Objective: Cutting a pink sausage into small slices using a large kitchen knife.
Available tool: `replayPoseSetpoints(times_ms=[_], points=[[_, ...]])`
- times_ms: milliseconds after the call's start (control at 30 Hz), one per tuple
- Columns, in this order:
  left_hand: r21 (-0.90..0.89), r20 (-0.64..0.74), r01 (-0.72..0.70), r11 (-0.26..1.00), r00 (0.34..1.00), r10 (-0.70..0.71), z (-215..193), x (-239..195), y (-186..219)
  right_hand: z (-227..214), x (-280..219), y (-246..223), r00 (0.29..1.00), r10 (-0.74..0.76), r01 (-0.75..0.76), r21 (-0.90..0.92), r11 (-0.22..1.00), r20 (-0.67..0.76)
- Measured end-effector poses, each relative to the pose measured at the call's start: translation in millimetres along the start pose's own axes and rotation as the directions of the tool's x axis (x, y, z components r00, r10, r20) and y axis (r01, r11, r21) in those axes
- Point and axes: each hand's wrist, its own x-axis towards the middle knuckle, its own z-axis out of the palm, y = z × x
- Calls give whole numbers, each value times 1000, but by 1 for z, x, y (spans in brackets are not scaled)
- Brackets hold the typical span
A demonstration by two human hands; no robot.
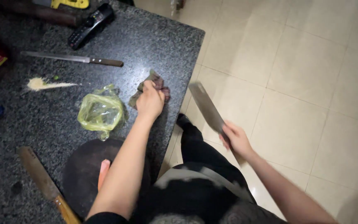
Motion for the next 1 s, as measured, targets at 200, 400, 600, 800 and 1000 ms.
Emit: replayPoseSetpoints(times_ms=[200,400,600,800,1000], points=[[-40,-11,23,999,1000,-23,1,-4,1,62,179,-100,740,-673,646,-304,700,22],[-68,-20,27,997,999,-29,1,-3,-3,31,97,2,684,-716,641,-581,501,137],[-60,38,10,998,999,-8,-5,3,-3,-11,18,33,991,-123,99,-311,945,-58],[-97,25,18,995,1000,-15,-3,0,0,65,161,-96,833,-552,522,-265,811,-50],[-97,3,-6,995,1000,7,1,1,-7,23,78,21,818,-571,519,-516,681,68]])
